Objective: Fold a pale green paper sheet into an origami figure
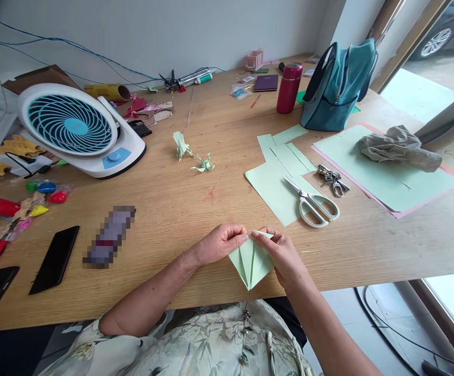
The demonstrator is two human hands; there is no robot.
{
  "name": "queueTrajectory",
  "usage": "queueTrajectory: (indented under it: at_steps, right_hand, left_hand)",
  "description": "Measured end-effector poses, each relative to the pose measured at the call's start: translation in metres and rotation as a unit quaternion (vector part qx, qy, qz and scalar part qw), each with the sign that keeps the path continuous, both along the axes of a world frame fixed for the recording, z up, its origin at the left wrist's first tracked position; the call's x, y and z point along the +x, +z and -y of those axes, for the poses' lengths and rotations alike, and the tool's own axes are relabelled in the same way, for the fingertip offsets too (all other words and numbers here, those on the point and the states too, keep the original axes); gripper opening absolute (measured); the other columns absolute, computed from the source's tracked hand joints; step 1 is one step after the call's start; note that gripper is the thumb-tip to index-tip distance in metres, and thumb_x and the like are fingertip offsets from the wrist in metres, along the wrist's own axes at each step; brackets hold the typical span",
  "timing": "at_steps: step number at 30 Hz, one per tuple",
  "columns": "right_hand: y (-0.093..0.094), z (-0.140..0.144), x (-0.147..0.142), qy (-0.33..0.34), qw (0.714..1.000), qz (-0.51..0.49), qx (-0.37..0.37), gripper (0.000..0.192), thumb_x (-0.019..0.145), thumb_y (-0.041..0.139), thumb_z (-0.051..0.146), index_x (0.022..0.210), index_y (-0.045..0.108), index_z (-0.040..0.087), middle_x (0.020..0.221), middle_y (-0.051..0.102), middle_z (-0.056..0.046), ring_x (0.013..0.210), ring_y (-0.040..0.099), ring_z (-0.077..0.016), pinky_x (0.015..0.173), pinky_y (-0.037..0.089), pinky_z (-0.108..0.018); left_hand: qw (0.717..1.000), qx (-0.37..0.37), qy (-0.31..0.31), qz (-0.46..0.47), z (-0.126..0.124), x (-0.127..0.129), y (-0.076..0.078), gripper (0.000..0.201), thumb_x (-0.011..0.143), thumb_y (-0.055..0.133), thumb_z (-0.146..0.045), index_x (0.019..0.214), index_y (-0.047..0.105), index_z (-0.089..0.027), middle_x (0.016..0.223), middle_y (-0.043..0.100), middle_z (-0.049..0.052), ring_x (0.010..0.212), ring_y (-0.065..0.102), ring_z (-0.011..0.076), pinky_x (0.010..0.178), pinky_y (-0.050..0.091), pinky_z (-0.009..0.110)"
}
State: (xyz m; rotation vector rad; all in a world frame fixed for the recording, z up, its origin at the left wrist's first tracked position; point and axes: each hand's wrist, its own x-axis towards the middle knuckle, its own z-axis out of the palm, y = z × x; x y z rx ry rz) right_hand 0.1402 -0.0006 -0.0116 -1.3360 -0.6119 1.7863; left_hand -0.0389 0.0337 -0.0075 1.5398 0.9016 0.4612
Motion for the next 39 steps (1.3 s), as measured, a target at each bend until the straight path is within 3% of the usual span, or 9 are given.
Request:
queueTrajectory:
  at_steps: [8,16,29,33,39]
  right_hand:
    - [0.001,0.000,-0.001,-0.014,1.000,-0.009,0.002,0.043,0.050,0.093,0.040,0.062,0.058,0.019,0.052,0.055,0.005,0.045,0.045,-0.0086,0.043,0.031,-0.022]
    - [0.000,-0.001,0.001,-0.039,0.999,-0.002,-0.014,0.047,0.049,0.094,0.046,0.064,0.059,0.018,0.054,0.058,0.003,0.047,0.048,-0.0087,0.043,0.034,-0.021]
    - [-0.010,-0.003,0.007,-0.065,0.997,-0.041,-0.030,0.041,0.057,0.092,0.044,0.066,0.061,0.019,0.056,0.059,0.003,0.048,0.050,-0.0095,0.043,0.037,-0.021]
    - [-0.013,-0.003,0.008,-0.071,0.996,-0.052,-0.027,0.039,0.059,0.092,0.043,0.068,0.064,0.017,0.057,0.059,0.003,0.049,0.049,-0.0090,0.044,0.037,-0.021]
    - [-0.015,-0.003,0.008,-0.086,0.994,-0.054,-0.025,0.037,0.060,0.091,0.042,0.068,0.064,0.018,0.058,0.059,0.003,0.050,0.049,-0.0088,0.046,0.037,-0.021]
  left_hand:
    - [1.000,-0.002,-0.001,-0.008,0.000,-0.004,0.006,0.029,0.093,0.050,-0.036,0.071,0.046,-0.018,0.064,0.038,-0.006,0.058,0.035,0.0078,0.053,0.028,0.021]
    - [0.992,-0.112,0.009,0.058,-0.003,-0.009,-0.004,0.033,0.086,0.059,-0.046,0.072,0.049,-0.017,0.065,0.044,-0.005,0.056,0.040,0.0071,0.051,0.034,0.019]
    - [0.978,-0.179,0.046,0.099,0.000,-0.004,-0.002,0.046,0.077,0.068,-0.059,0.071,0.050,-0.017,0.066,0.047,-0.005,0.057,0.042,0.0066,0.052,0.037,0.017]
    - [0.977,-0.173,0.044,0.114,0.000,-0.004,-0.002,0.049,0.079,0.067,-0.061,0.071,0.046,-0.018,0.065,0.045,-0.005,0.057,0.040,0.0063,0.051,0.036,0.017]
    - [0.991,-0.105,0.016,0.085,-0.002,-0.007,-0.006,0.053,0.086,0.057,-0.066,0.070,0.041,-0.019,0.061,0.038,-0.007,0.054,0.036,0.0065,0.051,0.034,0.018]
